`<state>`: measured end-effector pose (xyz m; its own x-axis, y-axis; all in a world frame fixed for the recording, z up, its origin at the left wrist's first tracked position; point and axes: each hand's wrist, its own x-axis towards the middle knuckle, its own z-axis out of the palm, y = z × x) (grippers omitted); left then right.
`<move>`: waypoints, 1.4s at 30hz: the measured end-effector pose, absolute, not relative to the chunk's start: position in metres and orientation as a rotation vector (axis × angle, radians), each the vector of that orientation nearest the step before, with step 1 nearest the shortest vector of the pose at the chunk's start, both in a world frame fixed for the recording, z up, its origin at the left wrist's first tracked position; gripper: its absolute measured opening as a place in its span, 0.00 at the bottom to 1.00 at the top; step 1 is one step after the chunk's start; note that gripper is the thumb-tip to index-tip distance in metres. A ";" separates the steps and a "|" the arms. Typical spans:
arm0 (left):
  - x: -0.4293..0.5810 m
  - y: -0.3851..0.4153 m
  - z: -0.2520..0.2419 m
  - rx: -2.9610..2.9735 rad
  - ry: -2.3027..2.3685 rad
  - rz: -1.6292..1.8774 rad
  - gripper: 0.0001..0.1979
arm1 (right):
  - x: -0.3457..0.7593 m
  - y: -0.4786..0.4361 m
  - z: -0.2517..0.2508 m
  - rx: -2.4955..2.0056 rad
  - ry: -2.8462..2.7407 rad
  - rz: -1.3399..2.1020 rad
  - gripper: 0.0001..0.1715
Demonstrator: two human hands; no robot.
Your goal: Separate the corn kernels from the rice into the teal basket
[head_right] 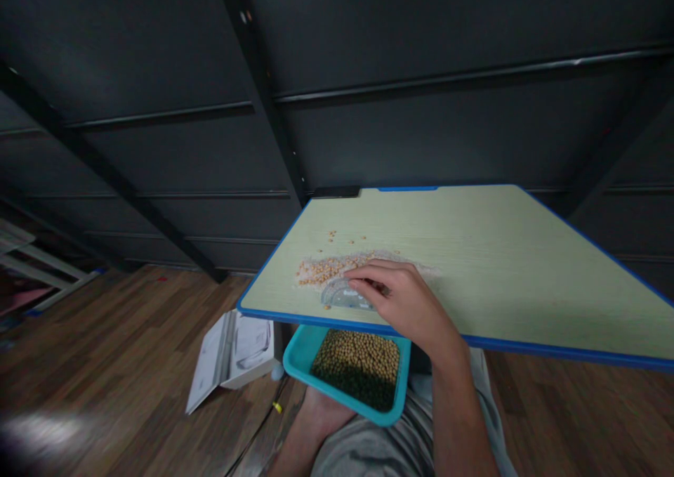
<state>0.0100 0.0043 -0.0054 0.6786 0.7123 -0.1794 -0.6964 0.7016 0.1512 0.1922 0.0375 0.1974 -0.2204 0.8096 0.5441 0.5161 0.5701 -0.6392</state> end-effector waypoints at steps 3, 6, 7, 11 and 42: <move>0.010 0.004 -0.005 0.068 0.214 0.794 0.18 | 0.192 0.037 0.197 -1.072 -1.893 0.430 0.10; 0.011 0.005 0.000 0.095 0.237 0.802 0.19 | 0.191 0.036 0.197 -1.077 -1.913 0.479 0.09; 0.011 0.005 0.002 0.111 0.251 0.803 0.19 | 0.191 0.036 0.197 -1.074 -1.923 0.499 0.08; 0.010 0.007 0.000 0.166 0.272 0.830 0.19 | 0.189 0.034 0.198 -1.061 -1.939 0.550 0.08; 0.002 0.003 -0.014 0.138 0.278 0.823 0.16 | 0.202 0.041 0.197 -1.165 -1.630 0.099 0.09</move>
<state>0.0025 0.0033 -0.0141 0.6462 0.7391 -0.1904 -0.7030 0.6735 0.2286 0.2017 0.0414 0.1969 0.0582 0.7155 0.6962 0.6259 0.5172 -0.5838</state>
